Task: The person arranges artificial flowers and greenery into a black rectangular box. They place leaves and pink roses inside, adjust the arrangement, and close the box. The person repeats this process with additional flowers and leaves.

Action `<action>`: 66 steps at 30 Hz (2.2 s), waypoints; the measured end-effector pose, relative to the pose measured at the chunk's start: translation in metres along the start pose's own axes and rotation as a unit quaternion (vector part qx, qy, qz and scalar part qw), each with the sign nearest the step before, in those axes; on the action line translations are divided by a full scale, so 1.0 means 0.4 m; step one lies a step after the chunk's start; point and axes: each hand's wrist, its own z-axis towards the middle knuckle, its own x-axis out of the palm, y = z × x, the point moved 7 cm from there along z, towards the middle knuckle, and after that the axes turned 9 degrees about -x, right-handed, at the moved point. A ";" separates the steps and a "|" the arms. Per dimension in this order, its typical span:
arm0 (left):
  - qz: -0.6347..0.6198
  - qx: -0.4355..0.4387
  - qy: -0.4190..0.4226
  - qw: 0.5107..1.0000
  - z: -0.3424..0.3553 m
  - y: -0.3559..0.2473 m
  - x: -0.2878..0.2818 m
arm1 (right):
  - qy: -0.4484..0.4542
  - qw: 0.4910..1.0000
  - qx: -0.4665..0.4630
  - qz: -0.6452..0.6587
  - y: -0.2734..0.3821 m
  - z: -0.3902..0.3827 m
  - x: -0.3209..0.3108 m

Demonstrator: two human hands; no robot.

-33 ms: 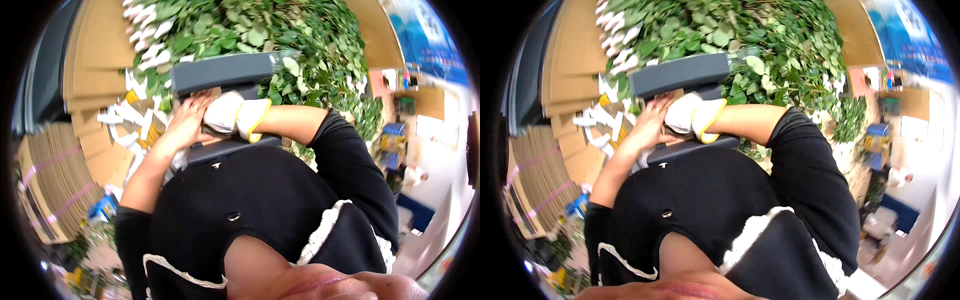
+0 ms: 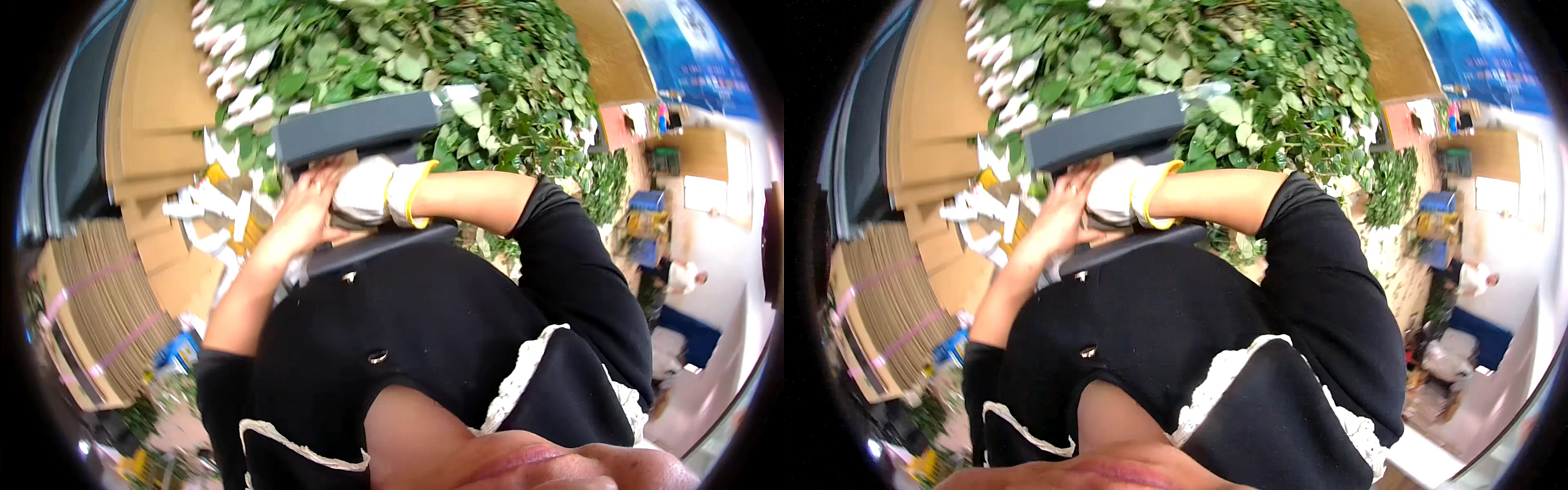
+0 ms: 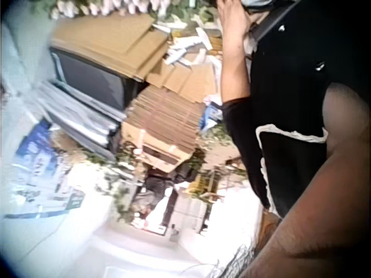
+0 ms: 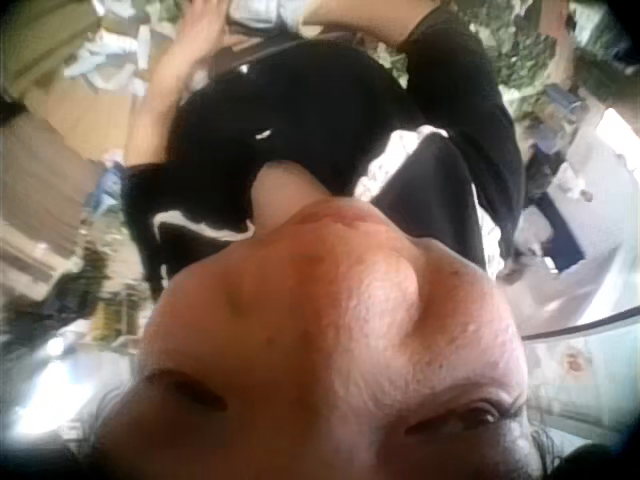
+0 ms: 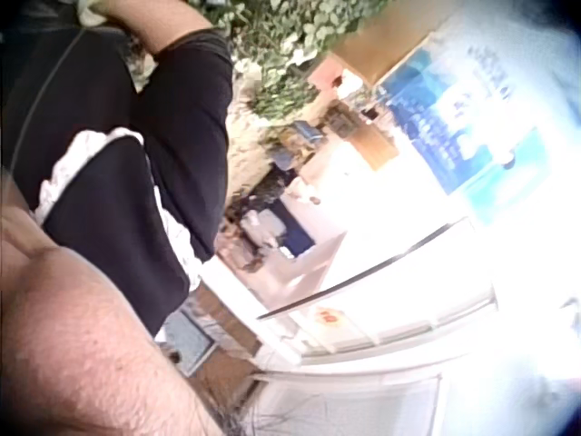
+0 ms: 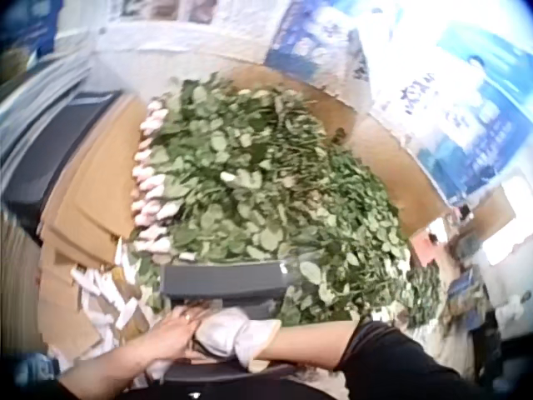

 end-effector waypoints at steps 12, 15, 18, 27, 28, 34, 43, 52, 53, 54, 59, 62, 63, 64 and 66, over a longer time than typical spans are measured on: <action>-0.242 -0.039 -0.034 0.969 -0.064 0.033 0.045 | -0.121 0.917 0.370 -0.088 -0.858 -0.176 -0.217; -0.242 -0.054 -0.067 0.966 -0.145 0.068 0.057 | -0.205 0.883 0.349 -0.239 -0.589 -0.120 -0.388; -0.243 -0.036 -0.074 0.967 -0.138 0.061 0.050 | -0.364 0.853 0.219 -0.304 -0.425 -0.199 -0.400; -0.194 0.010 0.035 0.980 -0.146 0.055 0.084 | -0.050 0.951 0.300 -0.057 -0.497 0.015 -0.389; -0.177 0.011 0.042 0.983 -0.128 0.048 0.074 | -0.259 0.945 0.188 -0.073 -0.524 0.060 -0.437; -0.003 0.022 0.042 0.999 -0.068 0.013 0.056 | 0.023 0.974 0.199 -0.107 -0.705 0.328 -0.342; 0.012 0.034 0.013 0.999 -0.069 -0.005 0.006 | -0.261 0.918 0.016 -0.298 -0.121 -0.106 -0.638; -0.580 -0.087 0.260 0.767 -0.102 0.023 0.135 | 0.014 0.980 0.198 -0.006 -0.059 -0.475 -0.092; -0.557 -0.091 0.271 0.780 -0.109 0.020 0.141 | -0.009 0.981 0.189 0.041 -0.065 -0.483 -0.102; -0.576 -0.085 0.269 0.767 -0.108 0.026 0.144 | -0.133 0.977 0.158 0.051 -0.064 -0.501 -0.161; -0.653 -0.056 0.287 0.699 -0.103 -0.030 0.084 | -0.028 0.978 0.176 0.108 -0.118 -0.486 -0.157; -0.540 0.022 0.284 0.792 -0.083 -0.083 0.028 | 0.173 0.951 0.232 0.112 -0.149 -0.472 -0.086; -0.475 -0.018 0.278 0.835 -0.077 -0.088 0.021 | 0.157 0.955 0.235 0.087 -0.158 -0.472 -0.108; -0.488 -0.014 0.255 0.834 -0.094 -0.090 0.000 | 0.086 0.968 0.230 0.040 -0.151 -0.459 -0.183; -0.482 -0.029 0.191 0.854 -0.115 -0.066 -0.045 | -0.036 0.971 0.226 -0.073 -0.105 -0.459 -0.322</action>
